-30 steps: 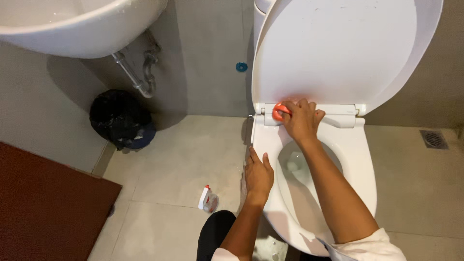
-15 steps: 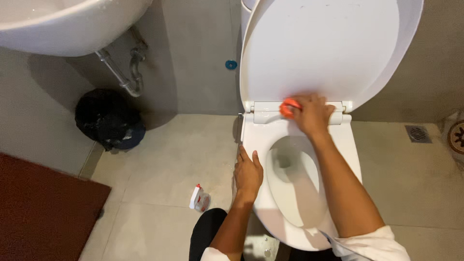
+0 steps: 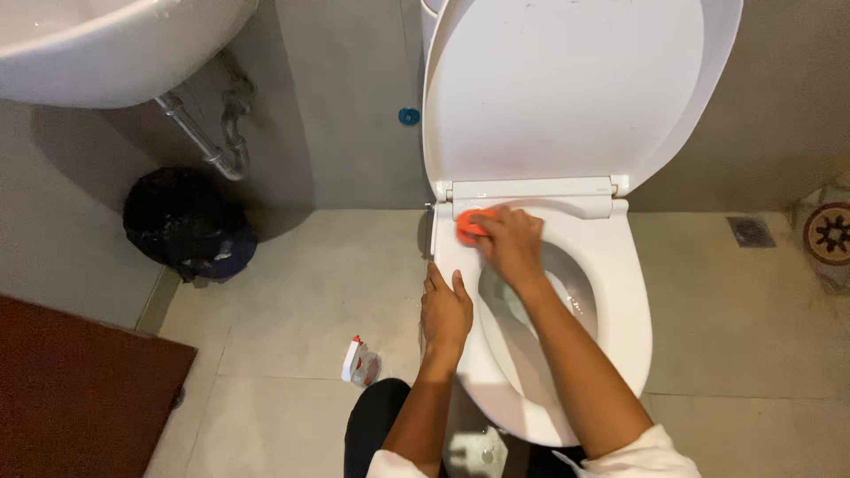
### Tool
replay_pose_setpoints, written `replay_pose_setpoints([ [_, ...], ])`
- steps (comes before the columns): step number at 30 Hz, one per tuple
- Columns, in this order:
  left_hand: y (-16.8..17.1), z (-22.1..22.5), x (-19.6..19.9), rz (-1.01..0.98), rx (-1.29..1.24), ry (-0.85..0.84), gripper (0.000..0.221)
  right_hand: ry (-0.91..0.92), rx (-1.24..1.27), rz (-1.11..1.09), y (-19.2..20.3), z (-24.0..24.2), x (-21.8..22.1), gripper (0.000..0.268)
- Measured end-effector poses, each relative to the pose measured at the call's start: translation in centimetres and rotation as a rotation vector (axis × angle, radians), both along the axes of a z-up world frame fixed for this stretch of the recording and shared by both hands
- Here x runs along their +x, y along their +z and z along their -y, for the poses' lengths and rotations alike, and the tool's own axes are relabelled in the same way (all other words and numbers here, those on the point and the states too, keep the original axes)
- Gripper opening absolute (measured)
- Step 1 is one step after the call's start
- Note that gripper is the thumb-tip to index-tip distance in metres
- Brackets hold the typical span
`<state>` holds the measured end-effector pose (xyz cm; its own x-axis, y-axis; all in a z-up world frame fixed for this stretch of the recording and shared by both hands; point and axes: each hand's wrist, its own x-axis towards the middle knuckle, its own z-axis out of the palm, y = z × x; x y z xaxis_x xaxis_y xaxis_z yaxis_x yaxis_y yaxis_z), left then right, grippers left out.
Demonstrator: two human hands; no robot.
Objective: The person cleans the toilet by spraying cleaner and scrubbing the lid, rim, and base with a brush.
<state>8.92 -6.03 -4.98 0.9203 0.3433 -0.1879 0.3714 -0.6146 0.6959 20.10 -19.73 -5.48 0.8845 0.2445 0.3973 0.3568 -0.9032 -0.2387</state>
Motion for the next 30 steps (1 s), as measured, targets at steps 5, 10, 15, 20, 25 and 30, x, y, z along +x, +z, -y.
replay_pose_setpoints([
  [5,2.0,0.2,-0.4,-0.016,-0.040,-0.001,0.063,0.014,-0.057,-0.096,1.9,-1.6,-0.3,0.025],
  [10,3.4,0.0,-1.3,0.023,-0.111,0.003,0.061,-0.171,-0.091,-0.144,2.4,6.2,0.3,0.032],
  [15,3.5,0.1,-0.9,-0.004,-0.122,-0.003,0.064,-0.391,-0.064,-0.161,2.4,13.9,-0.3,0.031],
  [20,3.8,0.3,-0.8,-0.010,-0.083,-0.019,0.063,-0.456,0.053,-0.194,2.1,12.0,-0.1,0.030],
  [25,1.9,0.3,-0.2,-0.008,-0.047,-0.023,0.064,-0.271,0.029,-0.096,1.1,3.7,1.4,0.033],
  [30,1.3,0.4,-0.5,0.000,-0.032,-0.012,0.065,-0.200,0.057,-0.062,0.7,1.7,0.8,0.033],
])
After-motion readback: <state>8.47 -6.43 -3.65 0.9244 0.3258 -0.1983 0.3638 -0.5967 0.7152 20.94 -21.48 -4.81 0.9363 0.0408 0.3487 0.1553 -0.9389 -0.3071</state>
